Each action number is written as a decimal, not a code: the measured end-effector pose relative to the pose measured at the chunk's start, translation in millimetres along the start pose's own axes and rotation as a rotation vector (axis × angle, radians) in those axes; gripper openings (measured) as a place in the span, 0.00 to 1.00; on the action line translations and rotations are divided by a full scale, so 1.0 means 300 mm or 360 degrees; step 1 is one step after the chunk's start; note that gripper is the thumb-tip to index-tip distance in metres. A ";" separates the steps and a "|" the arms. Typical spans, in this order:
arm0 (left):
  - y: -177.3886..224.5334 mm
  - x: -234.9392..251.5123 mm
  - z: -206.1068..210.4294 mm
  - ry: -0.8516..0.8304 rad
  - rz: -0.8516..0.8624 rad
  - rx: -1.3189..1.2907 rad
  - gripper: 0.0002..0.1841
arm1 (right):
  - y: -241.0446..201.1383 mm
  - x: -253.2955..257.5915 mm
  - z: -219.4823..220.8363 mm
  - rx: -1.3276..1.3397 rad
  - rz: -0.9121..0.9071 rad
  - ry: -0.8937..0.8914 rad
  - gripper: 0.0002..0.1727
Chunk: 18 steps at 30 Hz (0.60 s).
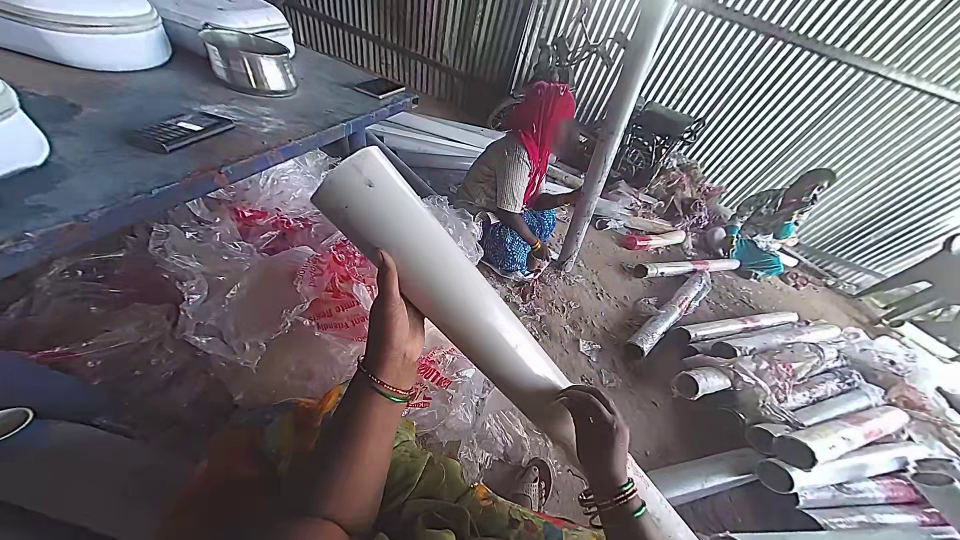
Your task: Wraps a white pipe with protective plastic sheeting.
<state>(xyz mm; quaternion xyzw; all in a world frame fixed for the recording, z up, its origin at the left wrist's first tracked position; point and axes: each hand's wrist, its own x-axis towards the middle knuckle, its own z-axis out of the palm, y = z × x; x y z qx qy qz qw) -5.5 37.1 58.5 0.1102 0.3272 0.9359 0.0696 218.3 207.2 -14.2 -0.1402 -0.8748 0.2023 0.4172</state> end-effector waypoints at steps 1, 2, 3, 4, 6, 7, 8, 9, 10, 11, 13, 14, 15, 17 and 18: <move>0.022 -0.008 0.001 -0.0124 0.0005 0.0039 0.32 | -0.005 0.019 -0.011 0.0020 0.0014 0.0029 0.10; 0.039 -0.015 -0.001 -0.0254 0.0054 0.0110 0.37 | -0.010 0.039 -0.025 0.0049 0.0027 0.0062 0.10; 0.045 -0.016 -0.009 -0.0375 0.0141 0.0168 0.45 | -0.019 0.058 -0.040 0.0080 0.0029 0.0089 0.10; 0.037 -0.011 -0.022 -0.0478 0.0246 0.0202 0.56 | -0.033 0.076 -0.054 0.0118 0.0010 0.0106 0.10; -0.030 -0.008 -0.065 -0.0621 0.0431 0.0224 0.63 | -0.072 0.104 -0.070 0.0195 -0.0074 0.0105 0.11; -0.075 -0.021 -0.077 -0.0661 0.0483 0.0168 0.56 | -0.092 0.115 -0.066 0.0239 -0.0124 0.0100 0.11; -0.107 -0.040 -0.066 -0.0660 0.0498 0.0014 0.42 | -0.111 0.128 -0.056 0.0289 -0.0167 0.0091 0.11; -0.117 -0.057 -0.048 -0.0667 0.0508 -0.0136 0.32 | -0.126 0.138 -0.045 0.0344 -0.0195 0.0061 0.10; -0.111 -0.064 -0.036 -0.0666 0.0528 -0.0219 0.25 | -0.137 0.146 -0.032 0.0391 -0.0205 0.0022 0.10; -0.099 -0.063 -0.029 -0.0602 0.0534 -0.0261 0.22 | -0.145 0.152 -0.018 0.0428 -0.0195 -0.0014 0.09; -0.080 -0.046 -0.024 -0.0349 0.0471 -0.0232 0.26 | -0.153 0.161 0.008 0.0466 -0.0115 -0.0093 0.09; -0.079 -0.033 -0.029 -0.0253 0.0429 -0.0179 0.31 | -0.151 0.162 0.019 0.0479 -0.0048 -0.0141 0.09; -0.082 -0.021 -0.038 -0.0210 0.0399 -0.0128 0.34 | -0.144 0.159 0.026 0.0492 0.0023 -0.0190 0.09; -0.095 -0.002 -0.062 -0.0200 0.0375 -0.0030 0.37 | -0.123 0.145 0.038 0.0529 0.0114 -0.0258 0.09; -0.102 0.003 -0.075 -0.0210 0.0371 0.0030 0.37 | -0.115 0.135 0.045 0.0535 0.0120 -0.0270 0.09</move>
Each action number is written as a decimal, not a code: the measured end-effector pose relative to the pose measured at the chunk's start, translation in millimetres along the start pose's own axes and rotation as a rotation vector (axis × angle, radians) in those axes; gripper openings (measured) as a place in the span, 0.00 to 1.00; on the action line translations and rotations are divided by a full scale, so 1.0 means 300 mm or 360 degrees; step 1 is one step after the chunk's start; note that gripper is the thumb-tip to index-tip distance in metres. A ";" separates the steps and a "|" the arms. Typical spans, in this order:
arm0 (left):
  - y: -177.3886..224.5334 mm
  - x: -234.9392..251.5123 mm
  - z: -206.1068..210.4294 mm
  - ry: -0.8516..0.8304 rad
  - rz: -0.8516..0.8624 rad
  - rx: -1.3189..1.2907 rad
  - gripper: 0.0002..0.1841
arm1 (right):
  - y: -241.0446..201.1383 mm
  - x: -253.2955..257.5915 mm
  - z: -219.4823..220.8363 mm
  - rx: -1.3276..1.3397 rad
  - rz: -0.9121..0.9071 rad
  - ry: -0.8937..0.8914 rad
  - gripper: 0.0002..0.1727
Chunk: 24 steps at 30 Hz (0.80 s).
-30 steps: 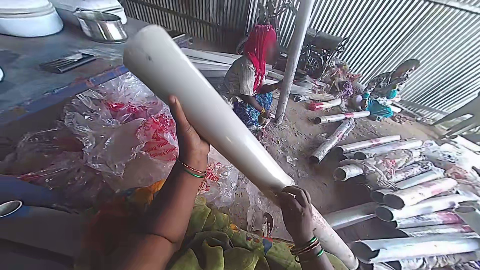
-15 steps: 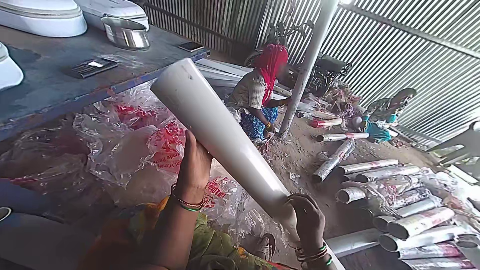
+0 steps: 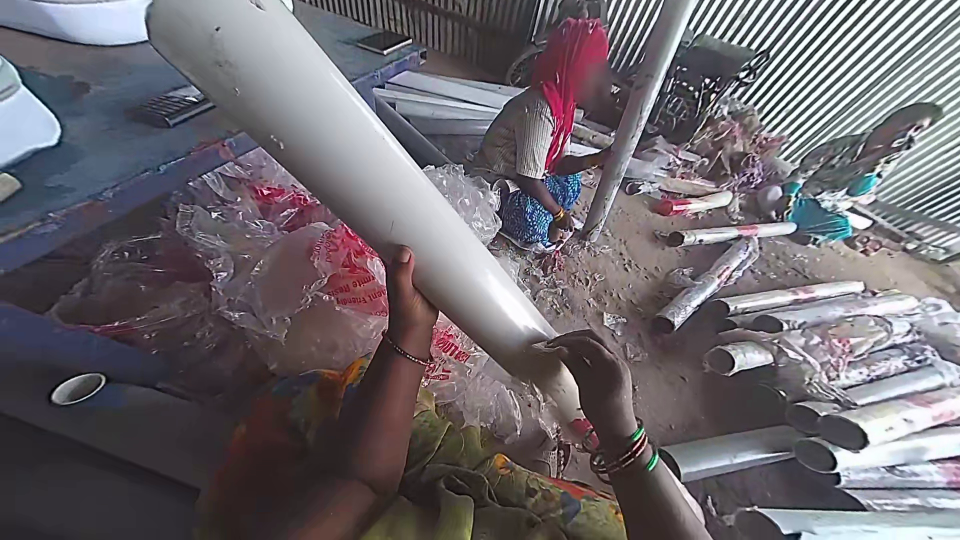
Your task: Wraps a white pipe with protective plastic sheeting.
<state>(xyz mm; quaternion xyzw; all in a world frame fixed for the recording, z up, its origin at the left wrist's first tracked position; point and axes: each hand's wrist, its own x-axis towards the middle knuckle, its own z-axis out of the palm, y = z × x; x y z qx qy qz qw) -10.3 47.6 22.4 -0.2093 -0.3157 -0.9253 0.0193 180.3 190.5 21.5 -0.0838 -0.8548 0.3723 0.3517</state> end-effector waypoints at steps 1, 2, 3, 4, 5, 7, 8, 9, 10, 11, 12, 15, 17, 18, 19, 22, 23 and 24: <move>-0.006 0.000 -0.010 -0.0003 -0.0002 0.0029 0.36 | 0.010 -0.009 0.007 0.0002 -0.0009 0.0002 0.09; -0.010 0.001 -0.014 0.0011 0.0005 0.0029 0.34 | 0.020 -0.020 0.013 0.0008 -0.0024 0.0019 0.08; -0.010 0.004 -0.016 0.0014 0.0013 0.0019 0.33 | 0.032 -0.032 0.019 0.0021 -0.0033 0.0038 0.08; -0.009 0.007 -0.013 0.0029 0.0027 0.0009 0.32 | 0.044 -0.044 0.019 0.0048 -0.0030 0.0042 0.08; -0.009 0.011 -0.007 0.0057 0.0037 0.0020 0.30 | 0.058 -0.057 0.016 0.0081 -0.0030 0.0039 0.08; -0.006 0.013 0.000 0.0093 0.0044 0.0045 0.24 | 0.080 -0.082 0.006 0.0127 -0.0046 0.0015 0.09; -0.003 0.011 0.002 0.0102 0.0041 0.0056 0.21 | 0.089 -0.094 0.001 0.0144 -0.0062 0.0003 0.10; -0.001 0.010 0.003 0.0096 0.0039 0.0071 0.19 | 0.096 -0.108 -0.006 0.0158 -0.0075 -0.0010 0.10; 0.000 0.009 0.004 0.0089 0.0054 0.0063 0.19 | 0.101 -0.121 -0.013 0.0168 -0.0085 -0.0020 0.10; 0.000 0.010 0.006 0.0077 0.0083 0.0026 0.20 | 0.105 -0.134 -0.021 0.0182 -0.0093 -0.0032 0.10; 0.003 0.009 0.009 0.0059 0.0103 0.0013 0.21 | 0.108 -0.146 -0.031 0.0200 -0.0102 -0.0047 0.10; 0.017 0.002 0.019 0.0009 0.0155 0.0033 0.16 | 0.117 -0.179 -0.068 0.0251 -0.0112 -0.0097 0.09; 0.018 0.000 0.022 -0.0046 0.0192 0.0014 0.18 | 0.124 -0.203 -0.092 0.0283 -0.0097 -0.0114 0.08; 0.018 -0.001 0.021 -0.0072 0.0212 -0.0009 0.22 | 0.127 -0.215 -0.102 0.0296 -0.0079 -0.0116 0.07; 0.020 -0.002 0.023 -0.0086 0.0229 -0.0006 0.24 | 0.128 -0.226 -0.112 0.0312 -0.0059 -0.0120 0.07; 0.031 -0.008 0.031 -0.0061 0.0238 0.0071 0.23 | 0.141 -0.259 -0.141 0.0337 -0.0018 -0.0127 0.07; 0.033 -0.007 0.030 -0.0053 0.0217 0.0094 0.23 | 0.155 -0.279 -0.153 0.0332 -0.0008 -0.0119 0.07; 0.028 0.000 0.024 -0.0035 0.0194 0.0113 0.22 | 0.175 -0.309 -0.169 0.0317 0.0014 -0.0096 0.08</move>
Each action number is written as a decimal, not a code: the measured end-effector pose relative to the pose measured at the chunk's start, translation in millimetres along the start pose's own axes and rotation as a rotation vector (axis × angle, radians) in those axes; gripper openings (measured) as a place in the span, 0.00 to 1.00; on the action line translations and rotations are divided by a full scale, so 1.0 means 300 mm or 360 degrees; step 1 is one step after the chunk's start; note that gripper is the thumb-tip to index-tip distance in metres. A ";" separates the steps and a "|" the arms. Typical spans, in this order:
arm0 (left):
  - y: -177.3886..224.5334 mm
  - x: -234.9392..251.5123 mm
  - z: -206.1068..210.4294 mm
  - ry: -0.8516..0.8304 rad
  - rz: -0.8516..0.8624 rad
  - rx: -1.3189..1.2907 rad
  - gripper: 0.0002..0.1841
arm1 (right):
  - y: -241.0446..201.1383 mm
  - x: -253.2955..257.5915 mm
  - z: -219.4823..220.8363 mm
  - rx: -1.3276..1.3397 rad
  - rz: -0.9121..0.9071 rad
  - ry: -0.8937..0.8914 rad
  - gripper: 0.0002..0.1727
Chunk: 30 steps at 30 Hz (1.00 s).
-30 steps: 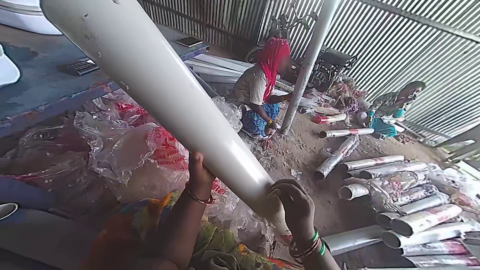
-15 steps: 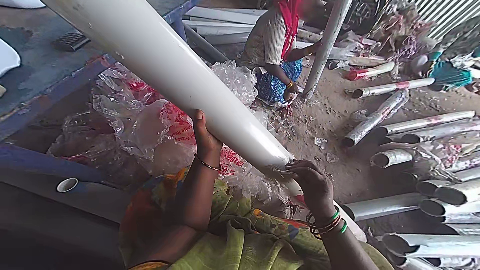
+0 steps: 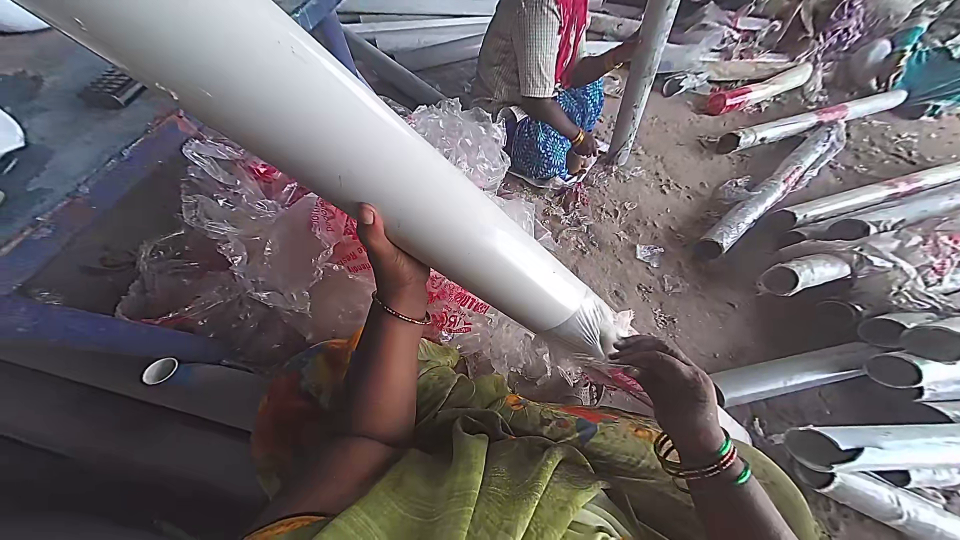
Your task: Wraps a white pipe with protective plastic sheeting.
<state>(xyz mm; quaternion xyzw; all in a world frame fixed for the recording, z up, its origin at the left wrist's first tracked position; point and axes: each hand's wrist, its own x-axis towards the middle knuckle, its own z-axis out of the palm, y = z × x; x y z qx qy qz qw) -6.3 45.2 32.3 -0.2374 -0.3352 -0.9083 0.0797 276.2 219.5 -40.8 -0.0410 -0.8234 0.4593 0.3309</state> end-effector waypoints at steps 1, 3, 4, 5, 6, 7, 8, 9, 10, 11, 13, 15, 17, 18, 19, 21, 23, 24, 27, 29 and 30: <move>-0.015 0.011 -0.013 0.0015 -0.0035 0.0029 0.21 | 0.019 -0.042 -0.026 -0.0018 0.0051 0.0052 0.08; -0.063 0.034 -0.065 0.0075 -0.0151 0.0147 0.23 | 0.048 -0.167 -0.105 0.0002 0.0293 0.0278 0.06; -0.092 0.047 -0.100 0.0121 -0.0202 0.0218 0.26 | 0.051 -0.235 -0.157 0.0081 0.0468 0.0472 0.06; -0.123 0.062 -0.132 0.0164 -0.0234 0.0283 0.30 | 0.051 -0.295 -0.215 0.0145 0.0619 0.0710 0.07; -0.155 0.073 -0.154 0.0212 -0.0245 0.0320 0.31 | 0.047 -0.349 -0.284 0.0147 0.0696 0.0877 0.07; -0.176 0.076 -0.172 0.0250 -0.0244 0.0344 0.30 | 0.046 -0.405 -0.352 0.0096 0.0660 0.0940 0.07; -0.189 0.078 -0.178 0.0266 -0.0230 0.0354 0.29 | 0.040 -0.447 -0.401 0.0035 0.0580 0.1006 0.07; -0.194 0.081 -0.171 0.0257 -0.0212 0.0356 0.29 | -0.001 -0.439 -0.409 -0.0073 0.0631 0.1163 0.08; -0.191 0.082 -0.154 0.0246 -0.0194 0.0362 0.29 | -0.044 -0.418 -0.402 -0.0147 0.0749 0.1297 0.09; -0.179 0.080 -0.128 0.0240 -0.0180 0.0377 0.28 | -0.076 -0.391 -0.389 -0.0190 0.0861 0.1342 0.10; -0.152 0.076 -0.082 0.0230 -0.0166 0.0386 0.30 | -0.085 -0.352 -0.362 -0.0145 0.0933 0.1208 0.15; -0.130 0.067 -0.053 0.0195 -0.0159 0.0415 0.33 | -0.052 -0.313 -0.331 -0.0075 0.0852 0.0982 0.27; -0.110 0.055 -0.039 0.0182 -0.0145 0.0440 0.35 | -0.031 -0.251 -0.284 -0.0037 0.0721 0.0751 0.34; -0.097 0.047 -0.033 0.0184 -0.0137 0.0455 0.35 | -0.027 -0.216 -0.258 -0.0065 0.0646 0.0622 0.35; -0.086 0.040 -0.031 0.0191 -0.0134 0.0465 0.35 | -0.029 -0.180 -0.226 -0.0137 0.0574 0.0494 0.35; -0.069 0.028 -0.032 0.0191 -0.0130 0.0481 0.35 | -0.052 -0.108 -0.152 -0.0322 0.0470 0.0255 0.36; -0.057 0.019 -0.038 0.0170 -0.0115 0.0490 0.37 | -0.086 -0.045 -0.066 -0.0530 0.0452 0.0061 0.34; -0.052 0.016 -0.041 0.0162 -0.0106 0.0491 0.39 | -0.103 -0.018 -0.024 -0.0629 0.0459 -0.0018 0.33; -0.036 0.005 -0.039 0.0177 -0.0102 0.0530 0.43 | -0.140 0.051 0.089 -0.0902 0.0448 -0.0176 0.38; -0.031 0.000 -0.043 0.0173 -0.0105 0.0533 0.46 | -0.164 0.086 0.150 -0.1066 0.0418 -0.0176 0.38; -0.029 -0.002 -0.046 0.0172 -0.0112 0.0524 0.48 | -0.175 0.103 0.175 -0.1139 0.0419 -0.0157 0.38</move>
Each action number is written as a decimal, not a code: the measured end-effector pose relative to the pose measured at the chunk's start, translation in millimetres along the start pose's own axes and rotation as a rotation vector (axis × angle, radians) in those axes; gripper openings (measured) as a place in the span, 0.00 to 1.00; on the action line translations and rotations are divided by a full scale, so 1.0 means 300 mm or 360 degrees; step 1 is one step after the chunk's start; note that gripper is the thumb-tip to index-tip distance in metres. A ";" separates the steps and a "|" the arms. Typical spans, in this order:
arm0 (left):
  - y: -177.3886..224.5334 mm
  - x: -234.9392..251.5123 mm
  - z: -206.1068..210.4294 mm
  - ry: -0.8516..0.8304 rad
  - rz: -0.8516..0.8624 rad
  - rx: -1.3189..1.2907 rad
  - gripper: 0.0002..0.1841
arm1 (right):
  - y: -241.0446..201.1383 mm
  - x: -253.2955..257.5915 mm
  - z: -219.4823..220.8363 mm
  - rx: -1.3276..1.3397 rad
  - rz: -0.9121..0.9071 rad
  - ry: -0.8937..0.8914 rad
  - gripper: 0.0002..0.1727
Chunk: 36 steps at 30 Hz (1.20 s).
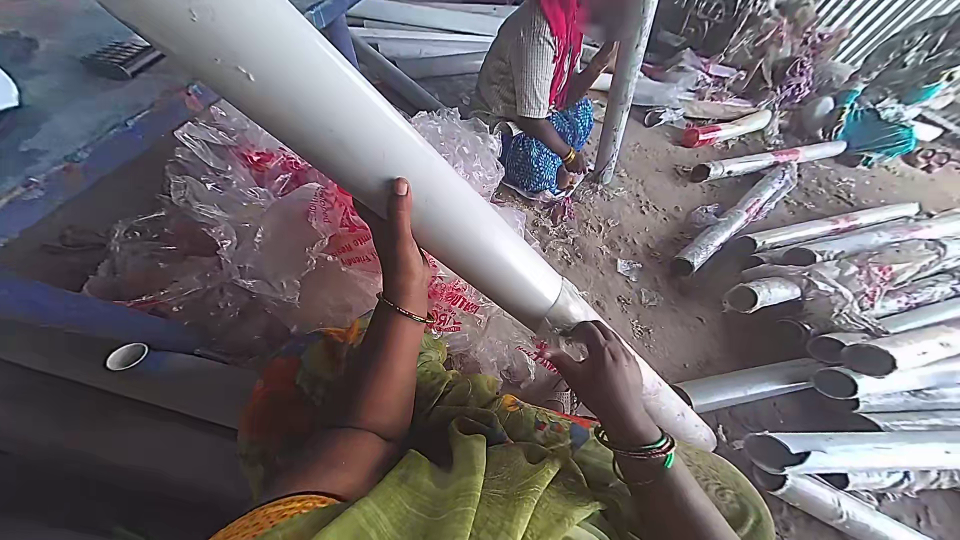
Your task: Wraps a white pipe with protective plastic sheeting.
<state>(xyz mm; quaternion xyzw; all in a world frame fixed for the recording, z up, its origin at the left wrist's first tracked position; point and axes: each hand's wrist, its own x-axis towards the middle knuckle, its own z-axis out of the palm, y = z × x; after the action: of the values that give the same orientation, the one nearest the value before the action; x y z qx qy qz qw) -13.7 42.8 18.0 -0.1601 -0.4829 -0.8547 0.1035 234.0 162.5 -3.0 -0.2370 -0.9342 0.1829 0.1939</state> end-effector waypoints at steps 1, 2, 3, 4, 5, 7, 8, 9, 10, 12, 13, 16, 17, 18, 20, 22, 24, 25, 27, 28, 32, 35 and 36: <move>0.002 -0.002 -0.003 -0.0001 -0.0015 -0.0004 0.50 | -0.025 0.013 0.010 -0.0070 0.0028 0.0024 0.39; 0.005 -0.004 -0.006 -0.0002 -0.0032 -0.0001 0.51 | -0.043 0.025 0.022 -0.0155 0.0053 0.0059 0.39; 0.007 -0.007 -0.008 -0.0004 -0.0046 0.0001 0.52 | -0.055 0.035 0.033 -0.0236 0.0070 0.0087 0.40; 0.008 -0.010 -0.010 -0.0002 -0.0068 0.0004 0.52 | -0.064 0.044 0.044 -0.0295 0.0076 0.0101 0.40; 0.009 -0.013 -0.012 0.0008 -0.0101 0.0002 0.52 | -0.070 0.050 0.052 -0.0328 0.0084 0.0075 0.37; 0.005 -0.012 -0.014 0.0035 -0.0152 -0.0002 0.52 | -0.075 0.060 0.064 -0.0365 0.0055 -0.0007 0.26; 0.002 -0.010 -0.015 0.0042 -0.0168 0.0005 0.52 | -0.074 0.064 0.066 -0.0354 0.0034 -0.0048 0.20; -0.001 -0.007 -0.016 0.0044 -0.0176 0.0008 0.52 | -0.070 0.067 0.065 -0.0314 0.0011 -0.0082 0.17; -0.003 -0.004 -0.013 0.0058 -0.0175 0.0000 0.52 | -0.064 0.070 0.058 -0.0262 0.0014 -0.0131 0.15; -0.009 0.000 -0.008 0.0100 -0.0159 -0.0020 0.51 | -0.049 0.072 0.026 -0.0131 0.0117 -0.0308 0.15; -0.011 0.000 -0.007 0.0103 -0.0144 -0.0016 0.52 | -0.041 0.075 0.004 -0.0055 0.0203 -0.0417 0.17; -0.011 -0.008 0.003 0.0112 -0.0102 -0.0012 0.52 | 0.019 0.060 -0.027 0.0138 0.0282 -0.0447 0.20; -0.009 -0.011 0.007 0.0113 -0.0100 -0.0021 0.50 | 0.043 0.052 -0.035 0.0174 0.0277 -0.0423 0.21; -0.009 -0.012 0.009 0.0102 -0.0096 -0.0040 0.51 | 0.065 0.044 -0.047 0.0206 0.0274 -0.0410 0.21; -0.012 -0.013 0.008 0.0057 -0.0076 -0.0108 0.54 | 0.100 0.027 -0.089 0.0241 0.0266 -0.0422 0.20; -0.006 -0.022 0.011 -0.0005 -0.0024 -0.0188 0.51 | 0.136 0.004 -0.131 0.0220 0.0209 -0.0427 0.21; 0.007 -0.044 0.022 -0.0069 0.0056 -0.0330 0.36 | 0.177 -0.028 -0.163 0.0166 0.0107 -0.0394 0.22; 0.014 -0.056 0.031 -0.0105 0.0098 -0.0420 0.28 | 0.200 -0.042 -0.178 0.0152 0.0060 -0.0377 0.23; 0.020 -0.085 0.046 -0.0219 0.0145 -0.0587 0.22 | 0.254 -0.067 -0.206 0.0158 0.0046 -0.0396 0.23; 0.019 -0.100 0.050 -0.0268 0.0145 -0.0632 0.23 | 0.284 -0.078 -0.219 0.0188 0.0085 -0.0429 0.23; 0.004 -0.147 0.072 -0.0419 0.0178 -0.0670 0.23 | 0.390 -0.124 -0.244 0.0318 0.0328 -0.0452 0.22; 0.015 -0.158 0.082 -0.0478 0.0211 -0.0705 0.18 | 0.416 -0.161 -0.220 0.0455 0.0448 -0.0336 0.19; 0.019 -0.159 0.085 -0.0452 0.0197 -0.0685 0.20 | 0.427 -0.174 -0.214 0.0525 0.0519 -0.0250 0.19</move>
<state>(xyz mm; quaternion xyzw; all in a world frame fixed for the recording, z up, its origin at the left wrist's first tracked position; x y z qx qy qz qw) 36.6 62.8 16.9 -0.3261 -0.2890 -0.8987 0.0504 353.0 256.7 -17.7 -0.3348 -0.8533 0.3798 0.1248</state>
